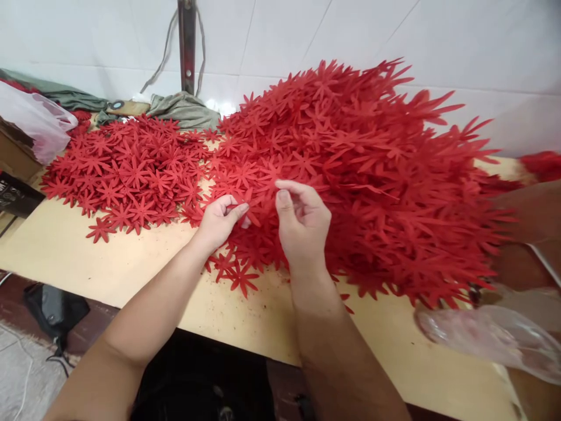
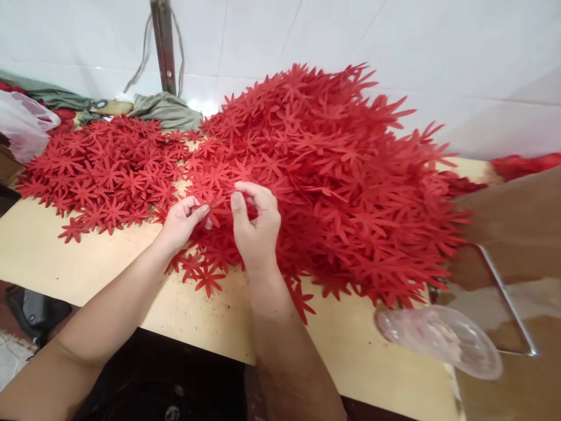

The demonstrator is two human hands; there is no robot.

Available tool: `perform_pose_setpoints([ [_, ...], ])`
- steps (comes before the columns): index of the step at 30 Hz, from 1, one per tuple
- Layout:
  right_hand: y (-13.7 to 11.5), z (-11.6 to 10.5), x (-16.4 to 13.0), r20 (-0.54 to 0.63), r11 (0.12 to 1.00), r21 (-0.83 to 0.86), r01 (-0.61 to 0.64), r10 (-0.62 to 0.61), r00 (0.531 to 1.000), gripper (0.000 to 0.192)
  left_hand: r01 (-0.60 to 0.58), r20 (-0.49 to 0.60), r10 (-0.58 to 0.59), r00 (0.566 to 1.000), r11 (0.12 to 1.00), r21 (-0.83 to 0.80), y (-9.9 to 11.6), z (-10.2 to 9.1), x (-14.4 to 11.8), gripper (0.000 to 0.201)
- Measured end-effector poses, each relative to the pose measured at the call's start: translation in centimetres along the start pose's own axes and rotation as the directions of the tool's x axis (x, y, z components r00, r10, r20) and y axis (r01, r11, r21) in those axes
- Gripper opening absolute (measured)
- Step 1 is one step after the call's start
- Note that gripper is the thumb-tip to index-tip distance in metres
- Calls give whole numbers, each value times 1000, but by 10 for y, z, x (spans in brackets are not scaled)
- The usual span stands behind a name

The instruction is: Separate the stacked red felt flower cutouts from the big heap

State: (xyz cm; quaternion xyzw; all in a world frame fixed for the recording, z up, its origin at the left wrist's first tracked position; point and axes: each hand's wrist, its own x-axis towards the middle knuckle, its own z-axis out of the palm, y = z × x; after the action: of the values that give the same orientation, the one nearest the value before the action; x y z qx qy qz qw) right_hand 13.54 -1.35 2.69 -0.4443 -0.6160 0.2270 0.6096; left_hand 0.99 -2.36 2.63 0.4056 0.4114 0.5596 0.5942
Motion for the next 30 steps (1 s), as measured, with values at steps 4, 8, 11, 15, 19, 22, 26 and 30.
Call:
perform_pose_setpoints([
  [4,1,8,-6,231,985,72,-154,134,964,33,14,-40,-14,999,1000,19,-1,0,2,26],
  [8,2,12,-8,299,952,132,-275,226,927,38,-11,-39,12,999,999,37,-4,-2,3,27],
  [11,3,9,-5,313,894,264,-362,275,909,44,-13,-3,14,1000,1000,18,-3,-2,2,25],
  [15,5,5,-2,412,798,337,-499,351,841,42,6,6,-6,1000,1000,10,-1,0,-2,31],
  [19,3,3,-2,420,837,323,-443,293,859,31,-13,23,14,1000,1000,-9,0,1,-2,38],
  [22,0,4,-2,301,914,262,-309,227,926,24,-37,69,37,997,999,4,0,0,-3,39],
  [26,1,5,-2,135,960,161,-227,207,969,28,-13,160,9,987,1000,18,0,0,-5,32],
  [30,2,4,-2,122,956,135,-260,245,962,40,-16,171,12,985,1000,22,-1,3,-5,28],
])
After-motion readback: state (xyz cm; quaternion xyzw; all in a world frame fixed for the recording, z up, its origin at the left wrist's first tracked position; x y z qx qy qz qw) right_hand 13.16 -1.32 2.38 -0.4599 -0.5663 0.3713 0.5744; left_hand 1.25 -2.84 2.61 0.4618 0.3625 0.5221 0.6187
